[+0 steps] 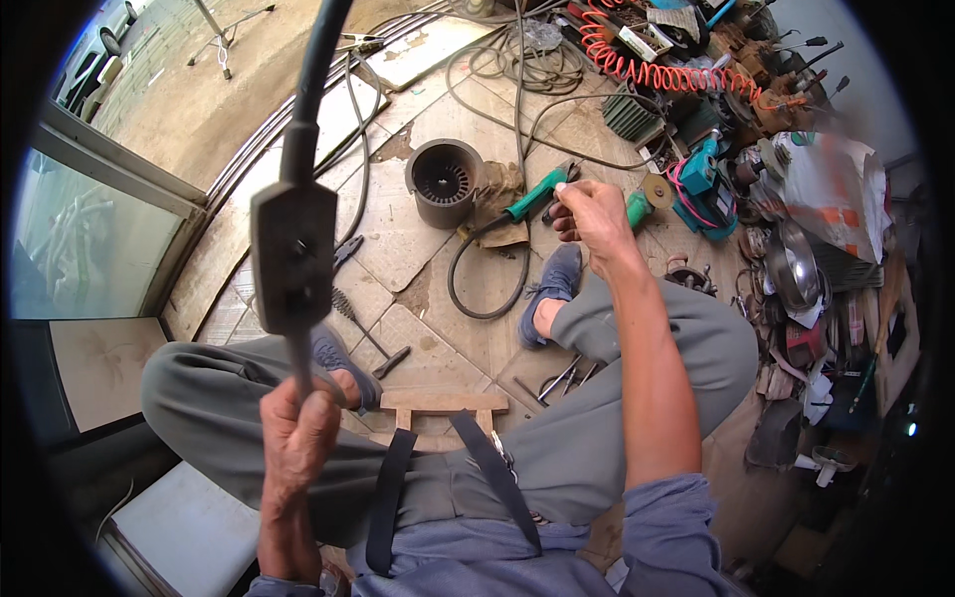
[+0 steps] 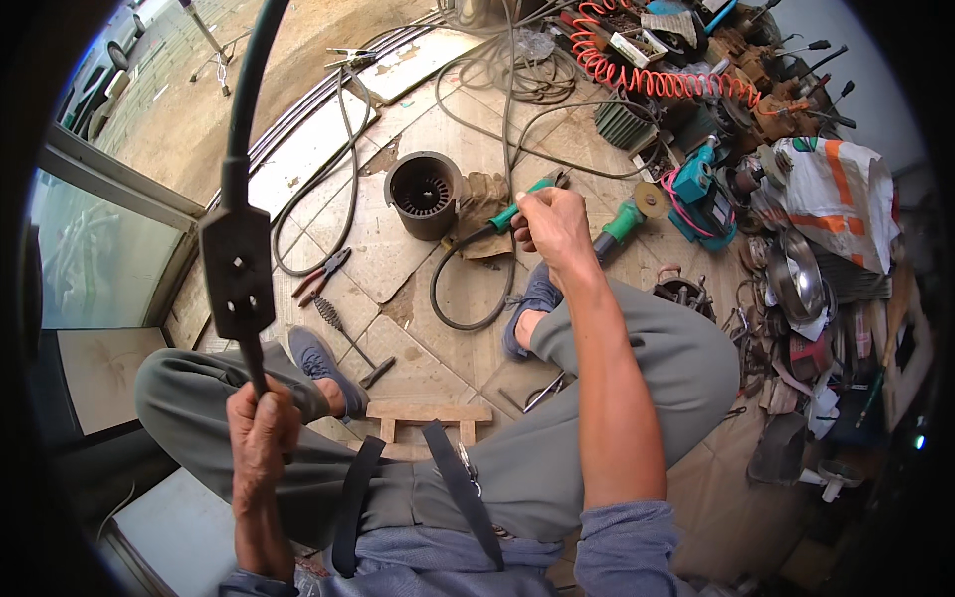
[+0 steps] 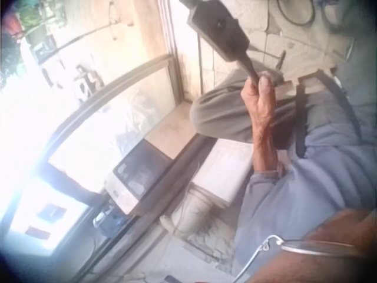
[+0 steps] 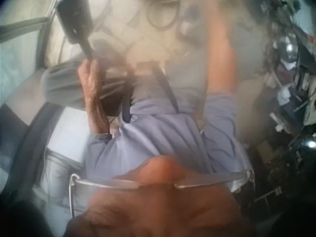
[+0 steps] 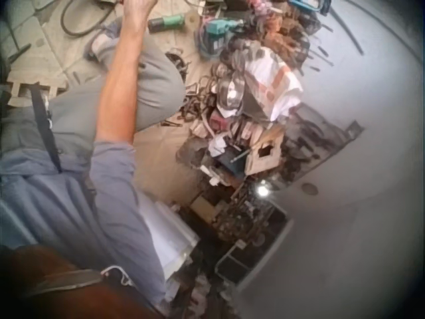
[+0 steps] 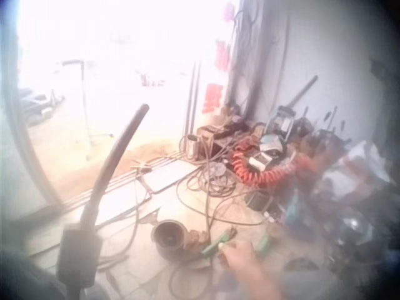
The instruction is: The person sits on the floor and welds two metal rods together using a welding torch, producing sparks. They then use a hammer to tap the welded joint and inspect the result.
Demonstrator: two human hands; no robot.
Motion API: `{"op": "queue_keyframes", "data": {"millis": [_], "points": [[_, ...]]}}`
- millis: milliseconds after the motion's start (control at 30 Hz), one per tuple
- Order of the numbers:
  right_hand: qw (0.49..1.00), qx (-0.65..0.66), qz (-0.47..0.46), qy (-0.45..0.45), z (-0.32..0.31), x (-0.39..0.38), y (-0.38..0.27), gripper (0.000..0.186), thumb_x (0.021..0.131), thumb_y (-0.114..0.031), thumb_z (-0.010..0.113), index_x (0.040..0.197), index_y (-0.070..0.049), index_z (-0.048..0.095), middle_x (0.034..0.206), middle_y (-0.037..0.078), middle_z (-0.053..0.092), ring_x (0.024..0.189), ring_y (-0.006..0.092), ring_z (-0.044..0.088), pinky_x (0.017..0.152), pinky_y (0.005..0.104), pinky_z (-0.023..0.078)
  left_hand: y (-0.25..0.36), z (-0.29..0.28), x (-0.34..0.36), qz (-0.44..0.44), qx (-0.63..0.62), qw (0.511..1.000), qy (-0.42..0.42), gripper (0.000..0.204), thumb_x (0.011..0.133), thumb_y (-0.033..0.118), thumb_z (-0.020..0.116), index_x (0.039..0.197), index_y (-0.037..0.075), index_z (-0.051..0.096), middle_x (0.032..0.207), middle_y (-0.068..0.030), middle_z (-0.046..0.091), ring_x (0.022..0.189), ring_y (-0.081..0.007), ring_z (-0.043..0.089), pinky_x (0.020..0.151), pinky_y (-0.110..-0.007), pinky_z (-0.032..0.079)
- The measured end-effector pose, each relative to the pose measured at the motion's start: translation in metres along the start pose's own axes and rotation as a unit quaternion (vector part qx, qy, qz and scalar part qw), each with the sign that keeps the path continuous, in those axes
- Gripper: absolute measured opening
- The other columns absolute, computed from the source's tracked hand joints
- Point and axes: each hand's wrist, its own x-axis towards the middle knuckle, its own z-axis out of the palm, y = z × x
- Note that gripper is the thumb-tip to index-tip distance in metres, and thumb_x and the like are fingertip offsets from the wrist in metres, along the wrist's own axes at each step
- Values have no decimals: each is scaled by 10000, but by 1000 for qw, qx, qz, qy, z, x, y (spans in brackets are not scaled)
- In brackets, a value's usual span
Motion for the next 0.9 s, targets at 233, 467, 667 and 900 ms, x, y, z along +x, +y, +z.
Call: {"op": "queue_keyframes", "data": {"millis": [233,467,667,900], "points": [[987,-7,39,-158,54,-72,21,323,1015,-252,591,884,39,640,749,86,662,661,125,625,583,276,513,7,11,12,-205,-121,971,-6,375,1063,365,526,805,107,439,616,51,318,441,-34,277,372,-217,190],[973,-158,-59,-159,21,-181,8,225,935,-165,691,1013,45,677,803,166,684,733,185,694,668,327,543,-36,43,-3,-462,-181,854,-154,272,1064,264,509,845,117,439,667,58,301,531,-58,280,434,-237,209],[960,-266,-85,27,-79,-134,-59,174,931,-119,690,996,41,667,804,118,685,726,141,645,679,288,522,-88,82,14,-511,-146,831,-166,208,1051,205,478,871,104,455,694,38,374,549,-66,349,442,-229,279],[943,-285,-152,79,-85,-125,-59,176,883,-60,733,988,59,660,822,113,681,717,157,642,675,290,523,-139,134,49,-520,-158,829,-136,203,1046,198,467,874,90,470,687,34,386,533,-65,351,426,-233,282]]}}
